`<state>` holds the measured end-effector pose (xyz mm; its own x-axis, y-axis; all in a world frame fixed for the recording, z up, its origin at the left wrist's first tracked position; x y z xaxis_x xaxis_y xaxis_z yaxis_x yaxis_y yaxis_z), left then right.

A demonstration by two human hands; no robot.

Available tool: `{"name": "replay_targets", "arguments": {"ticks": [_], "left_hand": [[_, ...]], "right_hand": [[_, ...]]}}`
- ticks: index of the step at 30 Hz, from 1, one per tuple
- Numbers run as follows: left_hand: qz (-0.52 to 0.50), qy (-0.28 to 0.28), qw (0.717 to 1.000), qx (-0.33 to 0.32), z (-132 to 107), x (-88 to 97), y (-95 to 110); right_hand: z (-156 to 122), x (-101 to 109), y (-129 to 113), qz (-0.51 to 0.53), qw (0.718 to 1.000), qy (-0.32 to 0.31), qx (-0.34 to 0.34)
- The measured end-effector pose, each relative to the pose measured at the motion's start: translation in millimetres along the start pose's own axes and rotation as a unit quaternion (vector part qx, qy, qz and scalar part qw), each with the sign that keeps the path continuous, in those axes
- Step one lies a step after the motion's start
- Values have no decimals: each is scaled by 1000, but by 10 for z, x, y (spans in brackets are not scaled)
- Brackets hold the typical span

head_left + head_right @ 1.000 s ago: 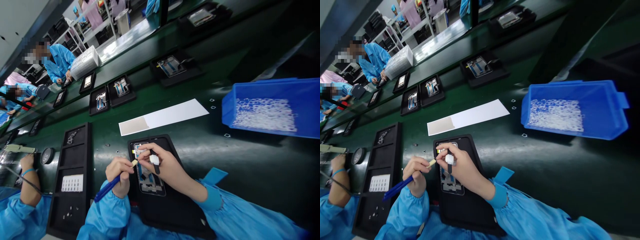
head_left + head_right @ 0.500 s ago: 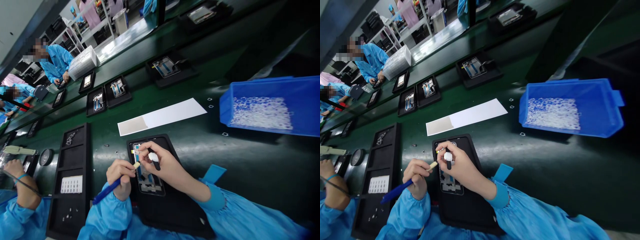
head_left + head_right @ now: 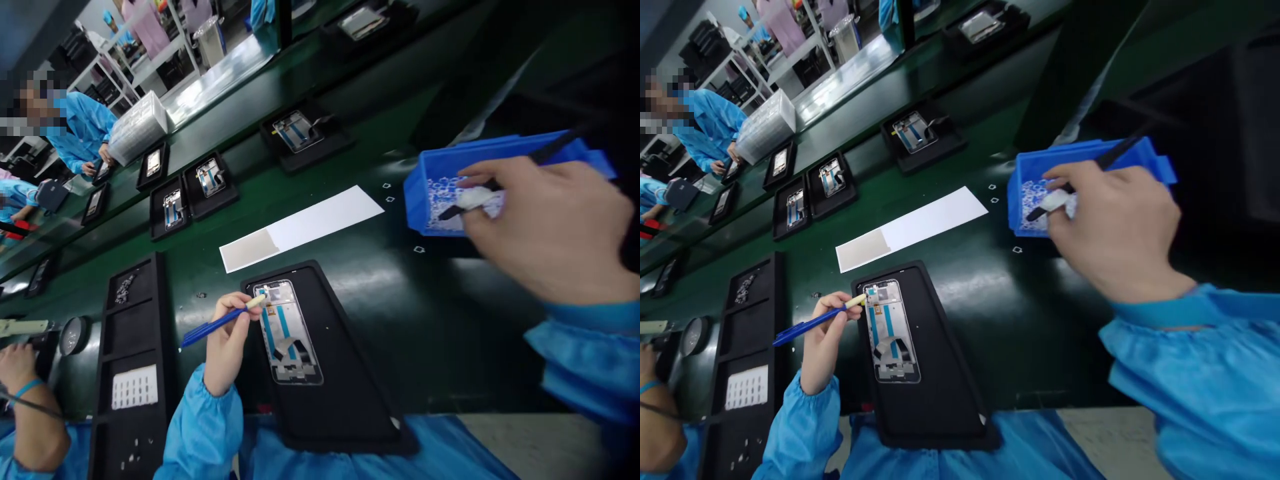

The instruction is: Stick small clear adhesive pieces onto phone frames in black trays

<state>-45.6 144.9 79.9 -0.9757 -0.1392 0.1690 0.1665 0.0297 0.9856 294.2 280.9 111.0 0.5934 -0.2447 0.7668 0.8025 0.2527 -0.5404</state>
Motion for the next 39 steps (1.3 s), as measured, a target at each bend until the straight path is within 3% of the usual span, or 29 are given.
{"name": "replay_targets", "arguments": {"ticks": [3, 5, 8, 12, 19, 24, 32, 39], "left_hand": [[92, 28, 994, -43, 76, 8, 43], [175, 48, 980, -80, 123, -6, 120], [288, 42, 948, -128, 182, -91, 231], [355, -8, 921, -158, 224, -227, 259], [385, -44, 905, -176, 254, -349, 286], [392, -75, 904, -155, 309, -419, 276], [386, -86, 907, -142, 349, -456, 266], [388, -93, 904, -154, 362, -507, 285]], "right_hand": [[-173, -131, -280, -9, 998, 19, 53], [-319, -479, -671, 69, 989, -55, 119], [-520, -1016, -1166, 82, 968, -162, 173], [-613, -1316, -1368, 87, 959, -195, 185], [-625, -1307, -1275, 210, 941, -213, 159], [-609, -1234, -1188, 194, 949, -191, 161], [-564, -1311, -1104, 230, 930, -256, 130], [-570, -1316, -1087, 226, 934, -246, 128]]}}
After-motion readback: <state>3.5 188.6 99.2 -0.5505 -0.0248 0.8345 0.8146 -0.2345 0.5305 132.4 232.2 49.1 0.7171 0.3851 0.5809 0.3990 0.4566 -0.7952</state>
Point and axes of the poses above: each hand's wrist, its own z-axis towards the middle knuckle, its own x-axis out of the back of the hand, y = z × x, the point moved 10 cm from there along z, towards the middle knuckle, and after that the axes turned 7 degrees about -y, right-handed, at the moved point
